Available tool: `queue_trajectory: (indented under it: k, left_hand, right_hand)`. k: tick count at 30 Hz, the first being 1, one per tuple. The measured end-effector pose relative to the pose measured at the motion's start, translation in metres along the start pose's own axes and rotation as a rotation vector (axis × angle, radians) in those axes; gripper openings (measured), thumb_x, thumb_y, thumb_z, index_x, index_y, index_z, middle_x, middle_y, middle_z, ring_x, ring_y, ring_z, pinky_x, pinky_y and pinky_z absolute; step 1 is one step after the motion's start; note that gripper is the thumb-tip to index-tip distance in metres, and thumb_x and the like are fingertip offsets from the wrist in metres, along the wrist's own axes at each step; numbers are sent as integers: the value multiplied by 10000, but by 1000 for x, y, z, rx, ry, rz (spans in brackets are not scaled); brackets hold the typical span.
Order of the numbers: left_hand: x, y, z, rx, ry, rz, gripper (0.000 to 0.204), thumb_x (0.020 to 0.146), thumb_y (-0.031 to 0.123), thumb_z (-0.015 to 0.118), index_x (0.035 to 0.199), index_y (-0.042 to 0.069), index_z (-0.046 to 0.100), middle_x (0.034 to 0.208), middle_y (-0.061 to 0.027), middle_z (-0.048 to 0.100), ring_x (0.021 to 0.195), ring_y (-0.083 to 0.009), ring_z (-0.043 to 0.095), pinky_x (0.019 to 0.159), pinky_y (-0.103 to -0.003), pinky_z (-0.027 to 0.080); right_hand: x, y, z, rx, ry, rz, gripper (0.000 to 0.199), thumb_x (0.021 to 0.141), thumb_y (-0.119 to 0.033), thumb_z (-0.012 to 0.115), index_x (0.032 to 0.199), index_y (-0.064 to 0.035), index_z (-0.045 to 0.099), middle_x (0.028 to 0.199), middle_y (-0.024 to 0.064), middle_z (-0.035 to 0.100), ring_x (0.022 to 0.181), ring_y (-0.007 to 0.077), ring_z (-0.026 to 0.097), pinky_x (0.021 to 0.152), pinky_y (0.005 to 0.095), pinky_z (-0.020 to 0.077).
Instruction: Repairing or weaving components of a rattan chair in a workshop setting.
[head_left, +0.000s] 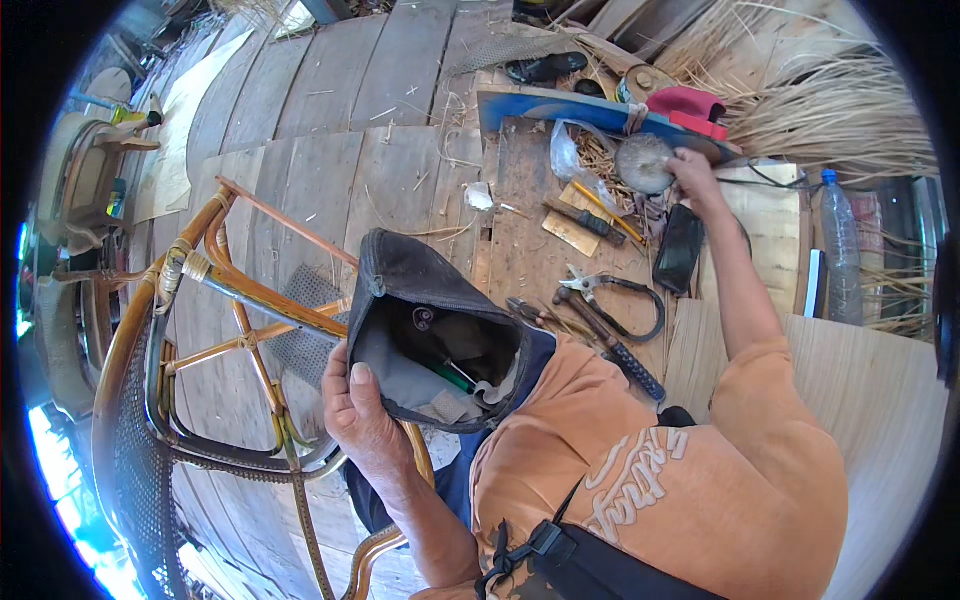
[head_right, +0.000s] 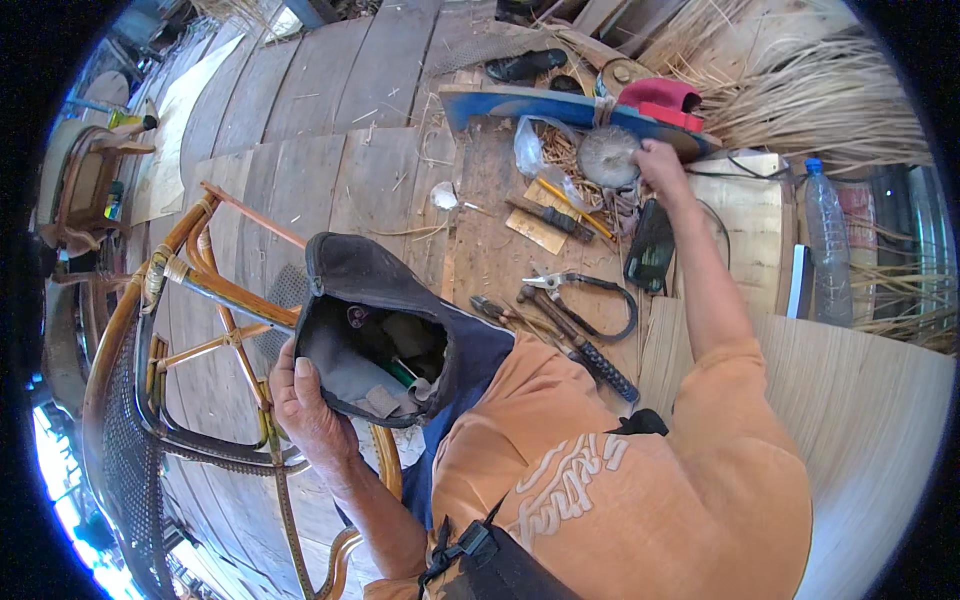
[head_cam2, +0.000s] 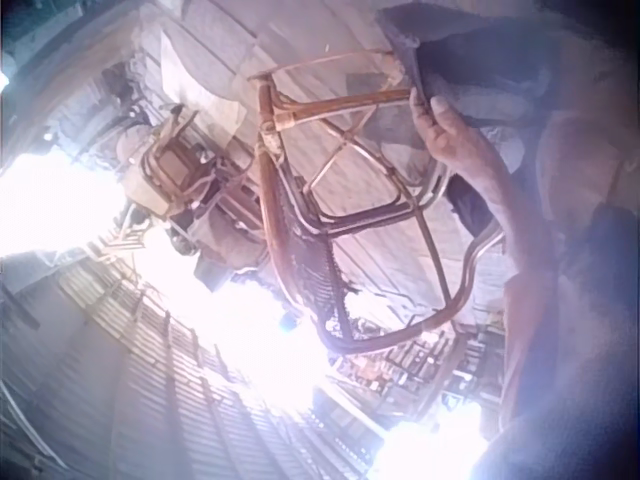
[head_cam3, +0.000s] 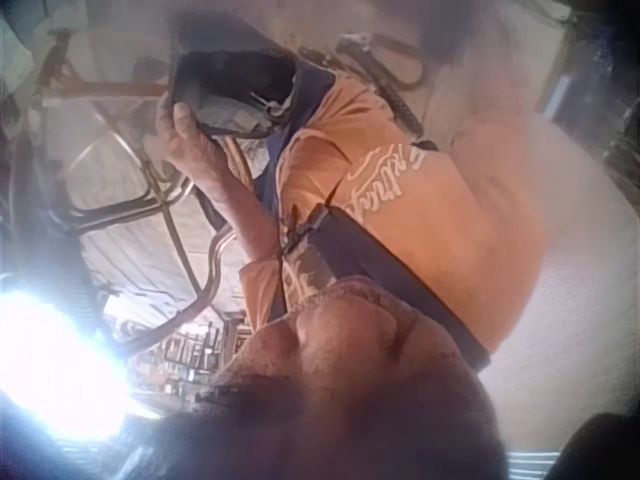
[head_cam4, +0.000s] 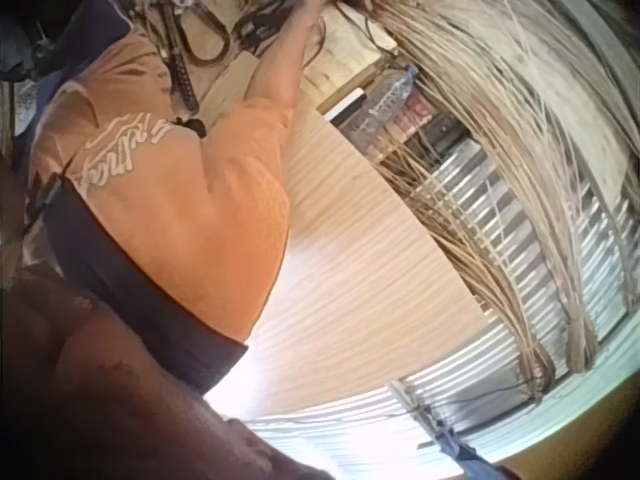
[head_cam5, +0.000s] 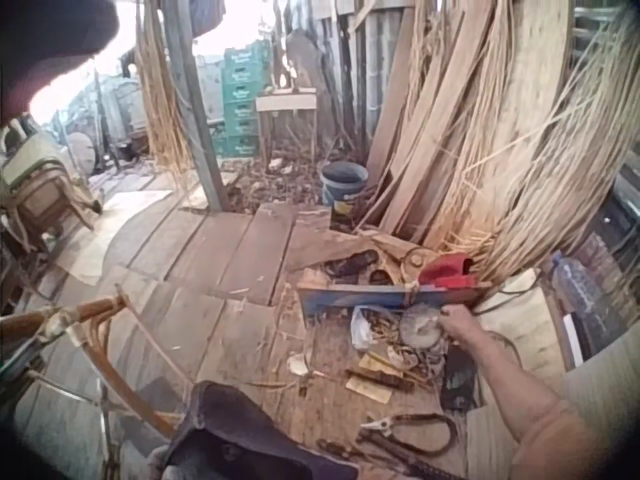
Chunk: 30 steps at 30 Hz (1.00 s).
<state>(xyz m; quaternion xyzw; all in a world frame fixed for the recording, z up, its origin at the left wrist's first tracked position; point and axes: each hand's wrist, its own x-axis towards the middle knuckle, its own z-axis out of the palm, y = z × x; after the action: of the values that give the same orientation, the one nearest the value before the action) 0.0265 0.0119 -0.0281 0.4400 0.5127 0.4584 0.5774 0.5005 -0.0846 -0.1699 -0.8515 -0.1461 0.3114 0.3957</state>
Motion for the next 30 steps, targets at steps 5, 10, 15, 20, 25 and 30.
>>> queue_trajectory:
  k: [5, 10, 15, 20, 25, 30]
  left_hand:
    - [-4, 0, -2, -14, -3, -20, 335, 907, 104, 505, 1193, -63, 457, 1073, -121, 577, 944, -145, 565, 844, -259, 461]
    - [-1, -3, -6, -39, 15, -29, 323, 911, 93, 494, 1192, -64, 461, 1071, -122, 579, 939, -142, 568, 840, -258, 463]
    - [0, -3, -6, -54, 20, -46, 319, 912, 89, 490, 1190, -64, 465, 1063, -122, 583, 940, -143, 569, 841, -259, 463]
    - [-1, 0, -1, -128, -17, -26, 317, 913, 102, 493, 1184, -59, 468, 1050, -114, 588, 936, -140, 566, 849, -258, 451]
    - [-2, -6, -5, -127, -35, -5, 319, 914, 115, 497, 1180, -59, 471, 1043, -105, 590, 926, -129, 561, 842, -246, 442]
    - [1, -13, -15, -157, -38, 29, 331, 913, 117, 513, 1188, -59, 456, 1030, -128, 603, 881, -157, 604, 774, -249, 504]
  right_hand:
    - [43, 27, 40, 311, 46, 107, 114, 872, -200, 551, 805, -122, 502, 617, -30, 435, 453, 82, 425, 358, 239, 360]
    - [44, 30, 37, 388, 24, 127, 109, 864, -171, 571, 798, -116, 503, 621, -29, 450, 466, 77, 440, 374, 236, 383]
    - [-34, -27, -22, 495, 48, -247, 77, 864, -121, 552, 910, -69, 586, 676, -22, 565, 443, 45, 449, 403, 190, 370]
    - [-86, -84, -67, 510, 10, -415, 135, 874, -148, 578, 969, -52, 577, 721, -10, 593, 490, 51, 482, 434, 183, 391]
    - [-104, -126, -79, 626, 63, -534, 132, 877, -104, 559, 992, -41, 569, 825, 17, 605, 599, 71, 514, 501, 202, 409]
    - [-144, -171, -91, 716, 3, -726, 135, 866, -82, 571, 973, -1, 555, 818, 54, 583, 627, 120, 500, 522, 256, 395]
